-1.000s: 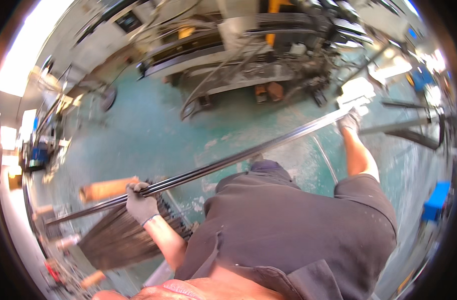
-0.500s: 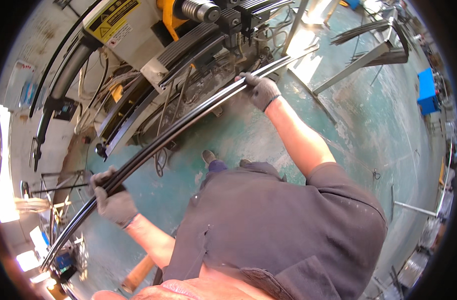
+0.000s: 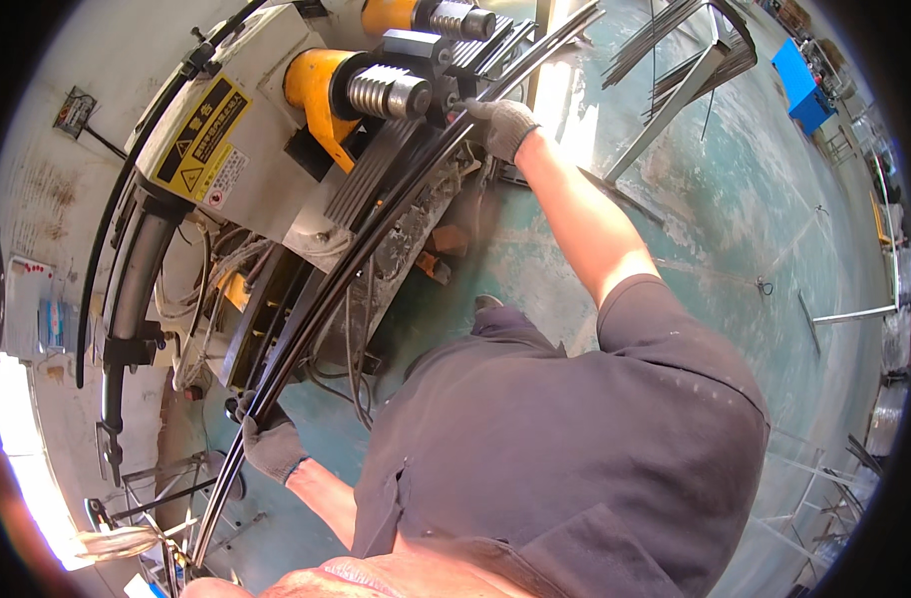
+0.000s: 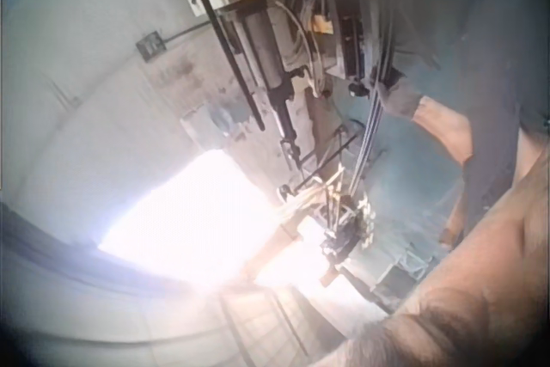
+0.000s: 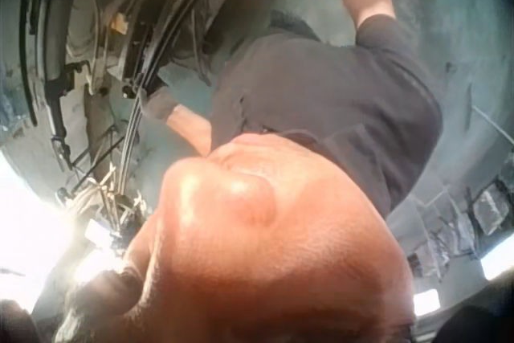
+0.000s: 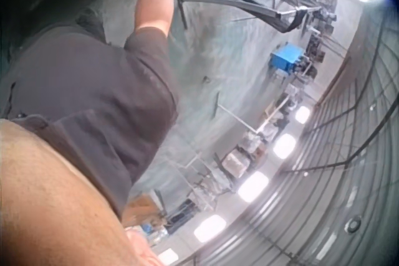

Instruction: The person repeatedly picks up bundles of long metal rods, feeds them into a bending machine, and removes the bent pieces. The bent rods are then stacked on the floor or placed on a nearby rack.

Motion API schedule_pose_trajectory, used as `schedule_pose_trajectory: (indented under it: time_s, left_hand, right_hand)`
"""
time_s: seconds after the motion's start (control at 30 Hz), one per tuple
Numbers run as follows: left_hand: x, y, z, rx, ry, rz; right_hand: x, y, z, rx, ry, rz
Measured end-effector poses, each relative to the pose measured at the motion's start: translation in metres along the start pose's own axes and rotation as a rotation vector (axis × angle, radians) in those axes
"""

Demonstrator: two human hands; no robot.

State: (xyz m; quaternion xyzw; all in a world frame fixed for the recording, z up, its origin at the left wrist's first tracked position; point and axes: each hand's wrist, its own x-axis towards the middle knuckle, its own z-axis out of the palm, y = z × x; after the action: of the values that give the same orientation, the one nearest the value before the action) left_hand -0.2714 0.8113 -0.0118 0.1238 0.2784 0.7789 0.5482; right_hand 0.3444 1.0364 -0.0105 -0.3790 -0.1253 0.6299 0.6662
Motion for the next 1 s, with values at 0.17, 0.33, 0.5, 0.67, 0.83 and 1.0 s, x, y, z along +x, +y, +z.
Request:
schedule_pose_trajectory:
  time_s: [0.17,0.33,0.5,0.67,0.83,1.0]
  left_hand:
    - [0.023,-0.017,0.016,0.001,0.012,0.019]
    - [0.031,-0.035,0.042,0.060,-0.017,0.076]
    - [0.028,-0.056,0.060,-0.037,0.183,0.061]
    - [0.042,-0.115,0.085,0.088,0.385,-0.013]
    - [0.044,-0.175,0.091,0.682,0.234,-0.056]
    - [0.058,-0.203,0.137,-0.093,0.208,-0.237]
  right_hand:
    - [0.046,-0.009,0.018,-0.045,0.039,-0.025]
    - [0.072,-0.022,0.028,-0.181,0.103,-0.076]
    - [0.068,-0.032,0.050,-0.362,0.216,-0.167]
    - [0.068,-0.019,0.047,-0.220,0.160,-0.093]
    - [0.094,0.009,0.047,-0.351,0.280,-0.185]
    - [0.134,0.007,0.007,-0.840,0.226,-0.370]
